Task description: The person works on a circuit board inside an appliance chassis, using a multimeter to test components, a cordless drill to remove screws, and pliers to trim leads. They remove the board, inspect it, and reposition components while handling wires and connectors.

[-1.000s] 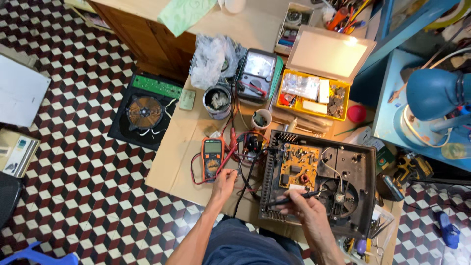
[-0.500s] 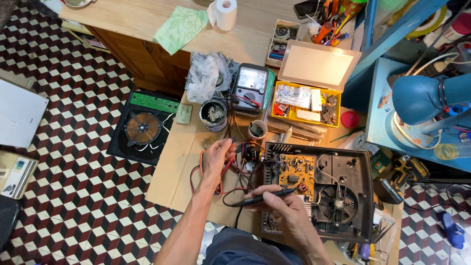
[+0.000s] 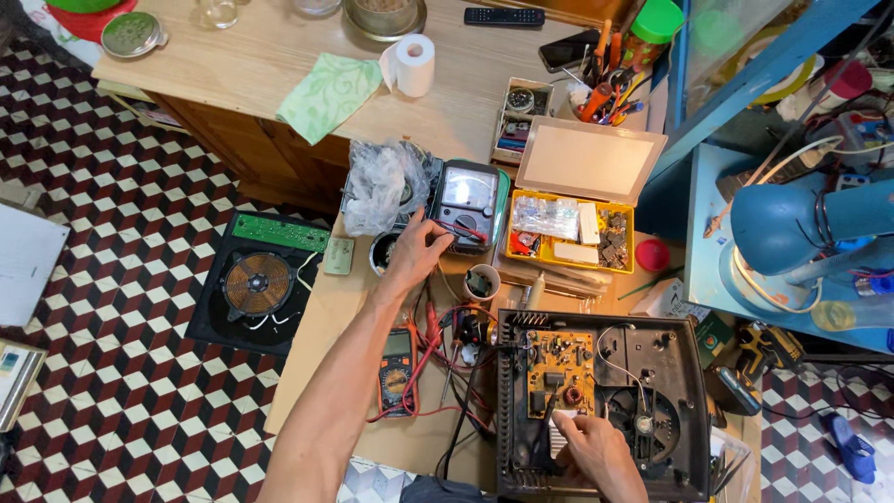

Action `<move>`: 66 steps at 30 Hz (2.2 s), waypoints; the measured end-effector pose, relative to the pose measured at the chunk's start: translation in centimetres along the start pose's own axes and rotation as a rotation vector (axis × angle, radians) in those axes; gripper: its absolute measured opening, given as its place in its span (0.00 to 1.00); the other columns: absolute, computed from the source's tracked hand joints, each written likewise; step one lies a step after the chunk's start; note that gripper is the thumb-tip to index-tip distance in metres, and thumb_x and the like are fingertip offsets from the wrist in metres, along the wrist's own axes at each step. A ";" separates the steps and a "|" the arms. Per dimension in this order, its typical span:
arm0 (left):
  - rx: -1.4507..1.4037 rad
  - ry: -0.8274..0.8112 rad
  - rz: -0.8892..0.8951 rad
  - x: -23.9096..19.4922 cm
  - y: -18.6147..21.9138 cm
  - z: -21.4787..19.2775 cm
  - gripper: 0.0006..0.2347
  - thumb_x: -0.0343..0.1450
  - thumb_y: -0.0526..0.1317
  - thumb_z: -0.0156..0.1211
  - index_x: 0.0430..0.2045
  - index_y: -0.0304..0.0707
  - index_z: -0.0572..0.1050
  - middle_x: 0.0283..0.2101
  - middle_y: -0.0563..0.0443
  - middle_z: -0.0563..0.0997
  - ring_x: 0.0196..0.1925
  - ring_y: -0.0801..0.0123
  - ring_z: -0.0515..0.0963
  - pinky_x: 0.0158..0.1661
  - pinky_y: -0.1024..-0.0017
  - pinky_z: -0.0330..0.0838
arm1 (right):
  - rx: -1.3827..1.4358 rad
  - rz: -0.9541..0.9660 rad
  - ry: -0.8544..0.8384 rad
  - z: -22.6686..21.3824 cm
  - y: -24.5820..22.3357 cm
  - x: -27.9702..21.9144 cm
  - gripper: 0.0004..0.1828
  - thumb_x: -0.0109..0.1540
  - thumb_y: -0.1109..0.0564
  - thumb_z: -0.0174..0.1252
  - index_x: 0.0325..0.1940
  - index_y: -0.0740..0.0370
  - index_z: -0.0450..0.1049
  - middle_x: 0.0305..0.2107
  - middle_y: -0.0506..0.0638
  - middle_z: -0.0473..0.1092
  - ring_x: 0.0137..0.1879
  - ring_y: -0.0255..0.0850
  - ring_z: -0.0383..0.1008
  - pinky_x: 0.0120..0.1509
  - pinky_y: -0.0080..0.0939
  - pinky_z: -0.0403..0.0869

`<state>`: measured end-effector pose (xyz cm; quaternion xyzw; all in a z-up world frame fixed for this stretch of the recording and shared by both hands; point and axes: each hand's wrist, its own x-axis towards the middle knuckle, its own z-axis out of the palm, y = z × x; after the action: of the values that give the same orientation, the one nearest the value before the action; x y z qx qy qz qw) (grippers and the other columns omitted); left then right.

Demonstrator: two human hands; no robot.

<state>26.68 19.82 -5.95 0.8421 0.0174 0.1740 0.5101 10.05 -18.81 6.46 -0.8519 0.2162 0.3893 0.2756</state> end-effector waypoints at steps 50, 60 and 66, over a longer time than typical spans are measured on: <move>-1.942 0.321 -0.627 -12.5 21.5 -13.2 0.08 0.80 0.39 0.46 0.35 0.38 0.71 0.22 0.61 0.63 0.16 0.83 0.53 0.15 0.81 0.49 | 1.832 -0.347 -0.670 5.7 -16.6 -12.3 0.22 0.67 0.44 0.50 0.56 0.63 0.71 0.49 0.54 0.80 0.68 0.46 0.69 0.75 0.48 0.64; -0.825 0.676 -0.983 -16.7 -4.6 -8.9 0.09 0.79 0.43 0.52 0.30 0.41 0.66 0.19 0.59 0.62 0.12 0.79 0.53 0.12 0.77 0.45 | 1.639 -0.948 -0.229 -5.3 -8.4 -19.5 0.12 0.73 0.54 0.53 0.53 0.66 0.71 0.32 0.54 0.74 0.37 0.42 0.71 0.54 0.50 0.71; -0.721 0.650 -0.950 -15.6 -3.4 -7.0 0.08 0.80 0.40 0.50 0.33 0.37 0.68 0.20 0.57 0.64 0.12 0.80 0.55 0.13 0.77 0.46 | 1.747 -0.756 0.014 -11.4 -1.9 -12.8 0.13 0.70 0.54 0.54 0.54 0.65 0.72 0.29 0.49 0.71 0.28 0.32 0.60 0.33 0.32 0.62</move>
<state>10.34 24.21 -10.25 0.4254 0.4788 0.1700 0.7489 9.64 -22.71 23.23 -0.3604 0.1427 -0.0299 0.9213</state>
